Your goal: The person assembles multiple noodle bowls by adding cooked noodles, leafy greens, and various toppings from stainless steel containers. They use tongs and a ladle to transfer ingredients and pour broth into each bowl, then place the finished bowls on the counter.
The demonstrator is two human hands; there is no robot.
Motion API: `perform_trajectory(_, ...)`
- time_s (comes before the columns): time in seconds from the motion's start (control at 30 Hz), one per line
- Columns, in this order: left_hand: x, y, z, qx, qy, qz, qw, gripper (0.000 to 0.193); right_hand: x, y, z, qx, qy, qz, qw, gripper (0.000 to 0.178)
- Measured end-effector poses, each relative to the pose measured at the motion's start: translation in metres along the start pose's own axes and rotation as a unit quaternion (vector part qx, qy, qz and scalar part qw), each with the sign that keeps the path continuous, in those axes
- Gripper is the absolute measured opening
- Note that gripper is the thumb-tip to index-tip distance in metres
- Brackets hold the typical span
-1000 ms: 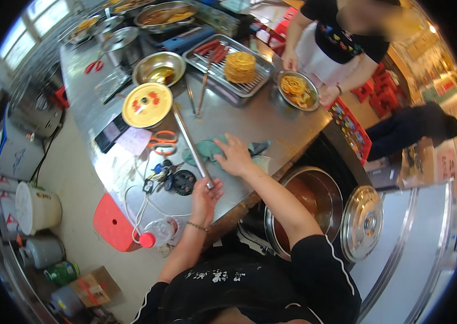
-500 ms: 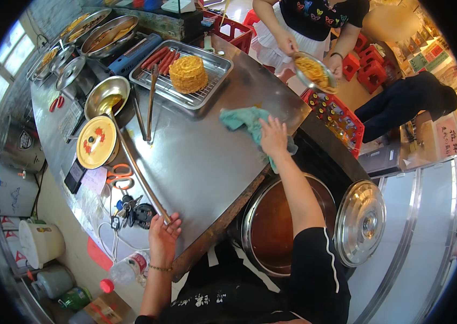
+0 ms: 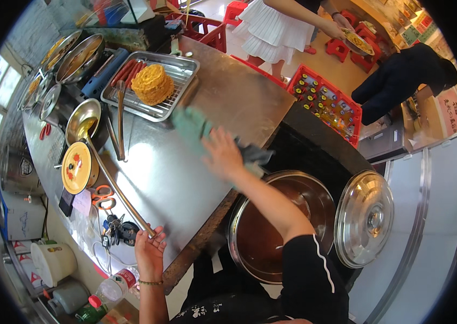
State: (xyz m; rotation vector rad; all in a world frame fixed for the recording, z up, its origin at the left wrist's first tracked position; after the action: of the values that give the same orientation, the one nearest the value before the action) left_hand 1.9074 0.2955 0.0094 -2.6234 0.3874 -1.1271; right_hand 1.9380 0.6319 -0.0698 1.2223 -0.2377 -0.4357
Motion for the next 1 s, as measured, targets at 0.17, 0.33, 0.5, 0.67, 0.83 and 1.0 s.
perform_trajectory(0.17,0.001,0.001,0.003,0.000,-0.001,-0.018,1.000,0.023,0.056,0.030,-0.027,-0.063,0.035,-0.035,0.997,0.049)
perform_trajectory(0.33,0.002,-0.001,0.000,-0.020,0.011,-0.011,1.000,0.023,0.025,0.067,-0.191,0.035,-0.219,-0.155,0.963,0.049)
perform_trajectory(0.5,0.011,0.007,-0.002,-0.009,0.000,-0.005,1.000,0.023,0.014,0.031,-0.091,0.043,-0.169,-0.159,0.972,0.033)
perform_trajectory(0.67,0.011,0.013,-0.003,0.002,0.004,-0.007,1.000,0.024,0.046,-0.015,0.099,-0.172,-0.031,-0.047,0.983,0.025)
perform_trajectory(0.83,0.005,0.028,-0.001,-0.009,-0.001,0.001,1.000,0.022,0.107,0.047,0.167,-0.391,0.016,0.019,0.920,0.040)
perform_trajectory(1.0,-0.009,0.032,0.023,-0.116,-0.009,-0.033,0.993,0.015,0.212,0.190,-0.079,-0.133,-0.266,-0.180,0.938,0.042)
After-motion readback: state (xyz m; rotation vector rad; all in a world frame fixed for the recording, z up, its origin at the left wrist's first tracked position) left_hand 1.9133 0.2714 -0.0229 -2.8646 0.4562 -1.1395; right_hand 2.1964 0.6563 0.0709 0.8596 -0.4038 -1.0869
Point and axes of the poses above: each hand's wrist, its own x-axis away from the middle knuckle, its own y-axis out of the back of the hand, z = x × y, the point moved 6 cm from there along -x, towards the middle knuckle
